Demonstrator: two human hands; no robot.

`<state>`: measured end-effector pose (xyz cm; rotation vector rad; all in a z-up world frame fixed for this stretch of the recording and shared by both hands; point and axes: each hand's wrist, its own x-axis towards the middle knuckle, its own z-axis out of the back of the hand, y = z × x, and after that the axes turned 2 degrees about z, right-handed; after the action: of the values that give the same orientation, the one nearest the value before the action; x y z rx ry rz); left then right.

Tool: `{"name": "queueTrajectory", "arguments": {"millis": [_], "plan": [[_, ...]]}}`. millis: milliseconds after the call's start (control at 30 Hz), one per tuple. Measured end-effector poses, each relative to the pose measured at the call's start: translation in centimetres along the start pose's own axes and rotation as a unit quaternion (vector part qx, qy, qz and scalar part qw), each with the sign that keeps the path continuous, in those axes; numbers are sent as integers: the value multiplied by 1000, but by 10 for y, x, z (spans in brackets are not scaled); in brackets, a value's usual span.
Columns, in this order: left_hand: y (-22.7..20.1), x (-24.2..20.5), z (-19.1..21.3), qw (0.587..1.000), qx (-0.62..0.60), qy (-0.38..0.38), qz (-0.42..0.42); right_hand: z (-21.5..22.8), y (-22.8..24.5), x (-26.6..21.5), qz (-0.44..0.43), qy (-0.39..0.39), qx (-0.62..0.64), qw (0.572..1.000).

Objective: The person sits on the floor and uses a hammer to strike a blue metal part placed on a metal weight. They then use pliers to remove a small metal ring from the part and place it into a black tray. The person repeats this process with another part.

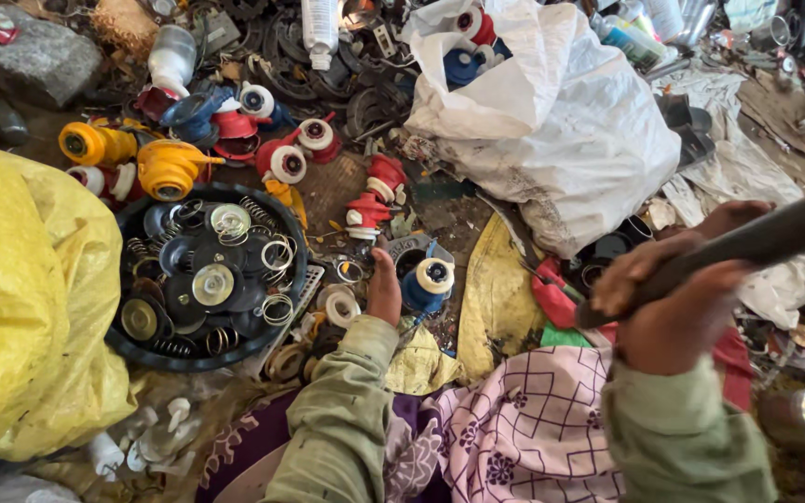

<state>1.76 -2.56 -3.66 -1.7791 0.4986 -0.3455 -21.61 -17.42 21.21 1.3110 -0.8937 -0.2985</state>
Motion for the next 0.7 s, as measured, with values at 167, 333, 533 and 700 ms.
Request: {"name": "queueTrajectory", "arguments": {"millis": [167, 333, 533, 700], "plan": [[40, 0, -3, 999, 25, -10, 33, -44, -116, -54, -289, 52, -277, 915], [64, 5, -6, 999, 47, 3, 10, -53, -131, -73, -447, 68, -215, 866], [36, -8, -7, 994, 49, 53, 79, -43, -78, -81, -435, 31, -139, 889], [7, -16, -14, 997, 18, 69, 15, -24, -26, -55, -319, -44, -32, 946]]}}
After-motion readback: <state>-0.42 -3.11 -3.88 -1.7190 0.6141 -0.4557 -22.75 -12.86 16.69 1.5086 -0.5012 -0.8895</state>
